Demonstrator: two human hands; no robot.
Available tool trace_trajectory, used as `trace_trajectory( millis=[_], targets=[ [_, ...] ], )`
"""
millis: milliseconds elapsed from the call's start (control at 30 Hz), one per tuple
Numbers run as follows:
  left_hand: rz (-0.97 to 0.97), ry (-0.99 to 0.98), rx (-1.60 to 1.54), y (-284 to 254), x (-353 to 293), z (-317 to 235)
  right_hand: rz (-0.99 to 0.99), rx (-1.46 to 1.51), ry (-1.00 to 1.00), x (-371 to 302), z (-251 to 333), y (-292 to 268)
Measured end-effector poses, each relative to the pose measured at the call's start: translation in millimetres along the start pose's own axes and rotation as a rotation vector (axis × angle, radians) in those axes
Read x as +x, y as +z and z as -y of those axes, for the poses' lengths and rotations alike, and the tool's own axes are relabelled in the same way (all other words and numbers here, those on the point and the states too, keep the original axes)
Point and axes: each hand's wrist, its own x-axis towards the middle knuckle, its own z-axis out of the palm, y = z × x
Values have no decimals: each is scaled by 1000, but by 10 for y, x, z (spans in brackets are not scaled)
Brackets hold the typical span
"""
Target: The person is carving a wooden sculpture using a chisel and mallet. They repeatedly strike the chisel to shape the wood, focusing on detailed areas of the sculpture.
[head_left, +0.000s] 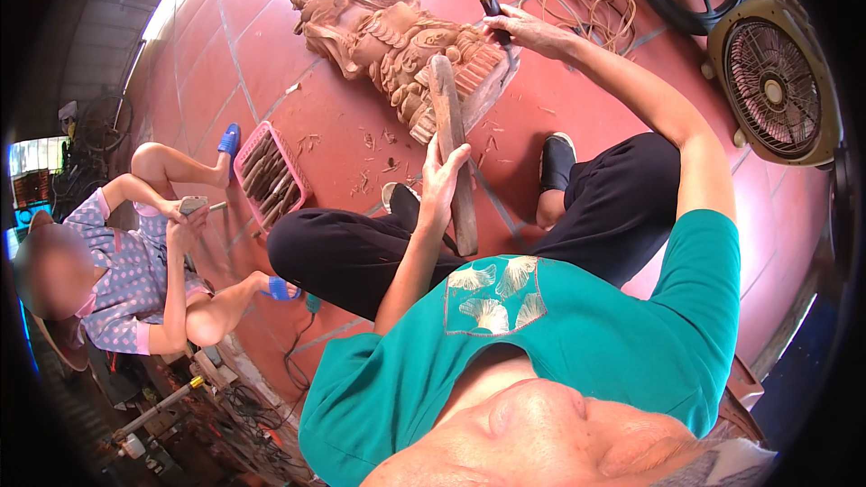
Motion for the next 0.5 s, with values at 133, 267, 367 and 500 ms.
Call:
trace_trajectory(
  millis=[133, 267, 367, 500],
  targets=[
    [10, 0, 1, -15, 10, 26, -45, -57, -28, 14, 43, 91],
    [2, -11, 25, -26, 2, 16, -80, -143, -75, -9, 112, 118],
    [3, -5, 17, -39, 14, 43, -159, -143, -178, -22, 110, 159],
    [18, 2, 7, -18, 20, 33, -175, -106, -283, 24, 3, 113]
  ],
)
